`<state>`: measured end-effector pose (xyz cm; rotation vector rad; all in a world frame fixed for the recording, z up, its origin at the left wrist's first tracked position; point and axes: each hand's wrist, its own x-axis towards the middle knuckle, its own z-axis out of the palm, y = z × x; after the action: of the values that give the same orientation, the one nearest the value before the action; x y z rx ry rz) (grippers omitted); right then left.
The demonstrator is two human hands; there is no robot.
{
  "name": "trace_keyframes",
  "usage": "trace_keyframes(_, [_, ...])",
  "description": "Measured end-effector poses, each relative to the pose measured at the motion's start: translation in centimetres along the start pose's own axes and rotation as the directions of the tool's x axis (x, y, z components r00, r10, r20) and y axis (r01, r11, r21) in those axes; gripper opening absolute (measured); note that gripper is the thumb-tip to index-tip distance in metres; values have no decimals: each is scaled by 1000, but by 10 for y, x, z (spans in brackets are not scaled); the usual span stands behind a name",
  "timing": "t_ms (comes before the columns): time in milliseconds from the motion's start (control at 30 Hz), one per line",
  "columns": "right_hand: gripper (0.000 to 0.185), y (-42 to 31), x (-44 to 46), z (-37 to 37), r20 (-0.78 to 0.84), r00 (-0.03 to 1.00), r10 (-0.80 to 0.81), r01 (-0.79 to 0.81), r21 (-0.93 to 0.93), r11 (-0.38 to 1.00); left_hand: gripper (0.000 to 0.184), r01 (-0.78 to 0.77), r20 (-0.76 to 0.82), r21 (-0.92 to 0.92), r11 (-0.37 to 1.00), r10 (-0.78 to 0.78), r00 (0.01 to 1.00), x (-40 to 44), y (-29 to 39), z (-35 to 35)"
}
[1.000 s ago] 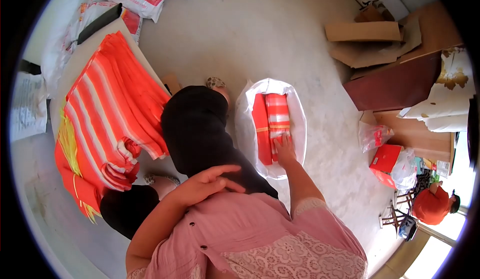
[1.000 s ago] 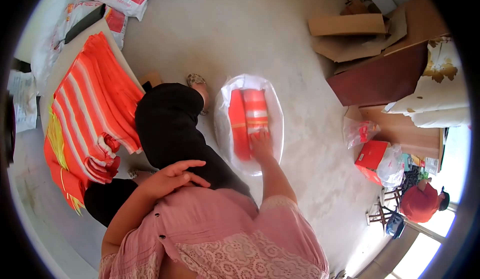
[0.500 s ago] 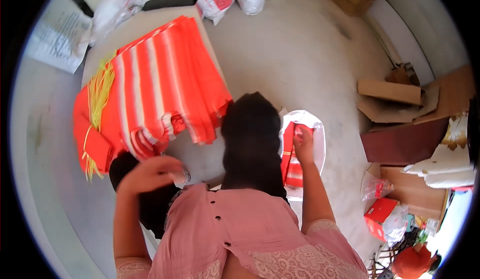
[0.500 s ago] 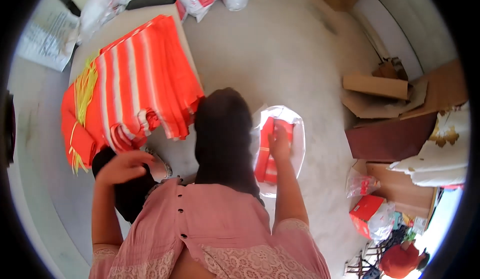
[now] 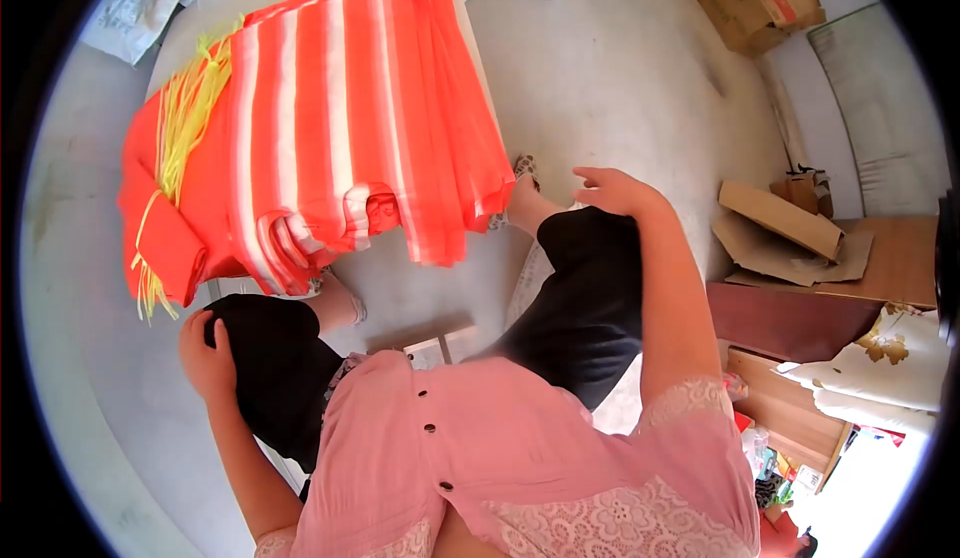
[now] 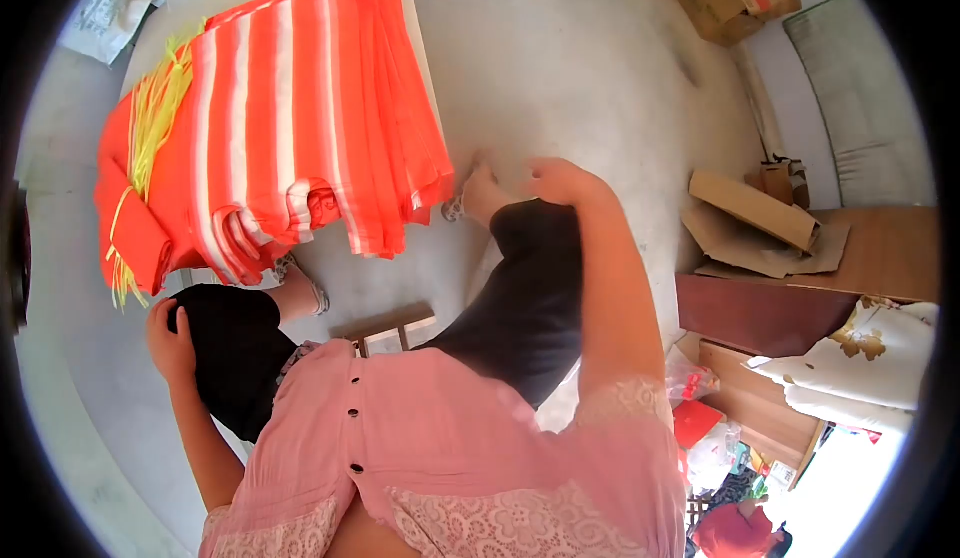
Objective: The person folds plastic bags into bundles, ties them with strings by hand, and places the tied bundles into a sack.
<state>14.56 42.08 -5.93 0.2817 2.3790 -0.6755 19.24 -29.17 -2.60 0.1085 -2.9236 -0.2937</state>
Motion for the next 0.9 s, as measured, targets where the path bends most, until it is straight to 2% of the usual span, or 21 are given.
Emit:
trace_keyframes(67, [73,-44,28,18,55,971,233,-227,-88,970,24,50,17,-51,997,-49,999,3,-10,4])
trace_keyframes(133, [81,-44,62,41,163,907,388,-346,-235,908,23,49,11,-55,997,-48,999,3,-15,2])
trace_keyframes(167, [86,-24,91,68,247,870,426,-336,-335,880,23,60,20,-66,996,-58,998,2,-17,-1])
trace_keyframes(233, [90,-36,123,102,311,841,444,-289,-437,852,23,92,34,-81,993,-89,995,1,-15,-4])
trace_keyframes(367, [87,-57,118,104,208,882,423,-307,-426,851,23,177,30,-64,982,-176,984,-5,-23,-1])
trace_keyframes(467, [90,-37,155,116,172,900,402,-317,-374,871,24,213,45,-119,970,-209,977,-6,-28,-2])
trace_keyframes(733, [98,40,236,178,-34,957,288,-289,-31,957,28,111,90,-38,993,-107,990,5,-28,2])
trace_keyframes(767, [99,46,238,184,-55,957,284,-286,-18,958,28,101,97,-18,995,-99,990,8,-23,3])
trace_keyframes(867, [89,36,230,183,-74,967,244,-253,-163,954,26,92,60,-36,995,-89,994,12,-18,8])
trace_keyframes(900, [82,29,227,178,-94,953,286,-296,-118,948,27,86,88,-22,996,-84,993,14,-14,7])
